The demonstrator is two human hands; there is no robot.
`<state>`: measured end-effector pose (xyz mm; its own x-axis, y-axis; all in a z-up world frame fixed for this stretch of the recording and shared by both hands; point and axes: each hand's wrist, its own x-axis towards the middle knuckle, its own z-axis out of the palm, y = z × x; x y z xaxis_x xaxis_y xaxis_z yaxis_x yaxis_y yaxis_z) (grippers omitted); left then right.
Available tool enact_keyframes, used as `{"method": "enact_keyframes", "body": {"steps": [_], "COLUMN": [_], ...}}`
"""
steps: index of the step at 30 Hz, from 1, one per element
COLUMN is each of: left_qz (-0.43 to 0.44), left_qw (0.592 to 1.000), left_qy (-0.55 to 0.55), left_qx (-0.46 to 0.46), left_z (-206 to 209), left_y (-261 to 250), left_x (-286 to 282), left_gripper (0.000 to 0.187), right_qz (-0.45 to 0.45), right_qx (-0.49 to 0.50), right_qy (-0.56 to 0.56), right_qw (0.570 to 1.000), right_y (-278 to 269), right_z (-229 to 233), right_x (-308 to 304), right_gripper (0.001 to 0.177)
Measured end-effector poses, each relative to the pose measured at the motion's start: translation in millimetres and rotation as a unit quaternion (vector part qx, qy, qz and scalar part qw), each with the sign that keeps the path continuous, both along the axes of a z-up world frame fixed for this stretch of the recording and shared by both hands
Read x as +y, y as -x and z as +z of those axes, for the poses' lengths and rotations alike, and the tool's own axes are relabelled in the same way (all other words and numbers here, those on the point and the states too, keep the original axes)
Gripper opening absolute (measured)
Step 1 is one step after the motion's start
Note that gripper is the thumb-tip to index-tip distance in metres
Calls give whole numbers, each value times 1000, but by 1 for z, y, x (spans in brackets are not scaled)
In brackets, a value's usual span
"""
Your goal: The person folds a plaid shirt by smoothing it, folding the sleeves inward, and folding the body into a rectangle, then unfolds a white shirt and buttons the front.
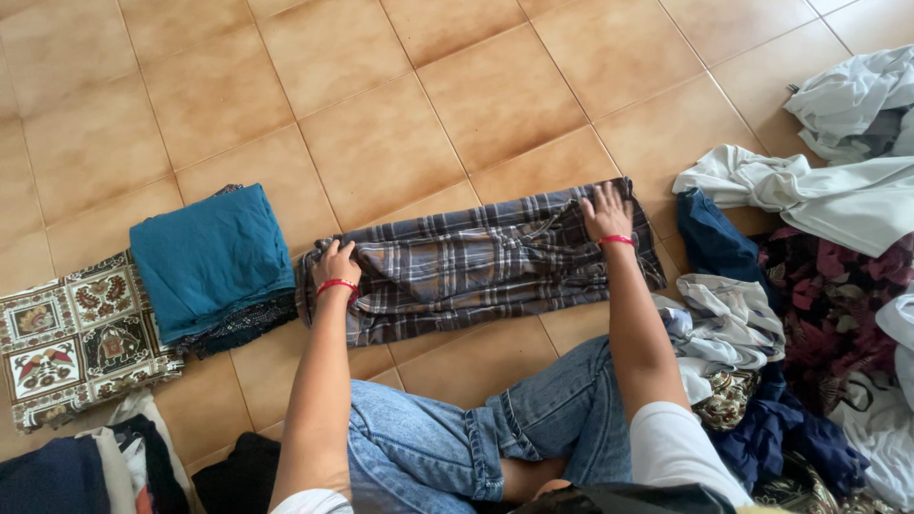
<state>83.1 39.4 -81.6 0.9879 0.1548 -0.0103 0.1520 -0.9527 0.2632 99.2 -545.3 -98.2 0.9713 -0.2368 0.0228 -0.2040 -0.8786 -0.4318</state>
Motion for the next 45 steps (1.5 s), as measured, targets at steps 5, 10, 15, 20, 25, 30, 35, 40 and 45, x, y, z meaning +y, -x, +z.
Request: {"method": "enact_keyframes", "body": {"steps": [5, 10, 15, 20, 25, 30, 35, 40, 45], "left_qz": [0, -42, -103, -186, -249, -195, -151, -149, -147], "left_qw": [998, 999, 985, 978, 958, 921, 879, 879, 872], "left_qy": [-3, 11, 63, 79, 72, -4, -62, -71, -86], "left_qx": [55, 2, -126, 46, 125, 338, 448, 448, 459], "left_z": [-12, 3, 48, 93, 81, 65, 41, 40, 48], "left_y": [-2, -2, 13, 59, 97, 90, 77, 77, 80], "left_x": [9, 11, -34, -97, -141, -149, -149, -147, -153], "left_gripper": [50, 52, 53, 63, 77, 105, 116, 117, 118], "right_qz": [-34, -73, 104, 152, 120, -13, 17, -85, -22], "right_qx": [82, 80, 259, 197, 83, 50, -74, -98, -49], "right_qy": [57, -46, -67, 8, -143, -274, -115, -52, 101], "right_qw": [994, 993, 958, 968, 979, 960, 990, 990, 993], "right_y": [5, 12, 22, 60, 76, 78, 75, 59, 68], "right_z": [15, 50, 59, 36, 40, 45, 47, 43, 31], "right_x": [-18, -21, -41, -29, -18, -3, 3, 23, 30], "right_gripper": [80, 70, 74, 69, 39, 37, 26, 24, 29]}}
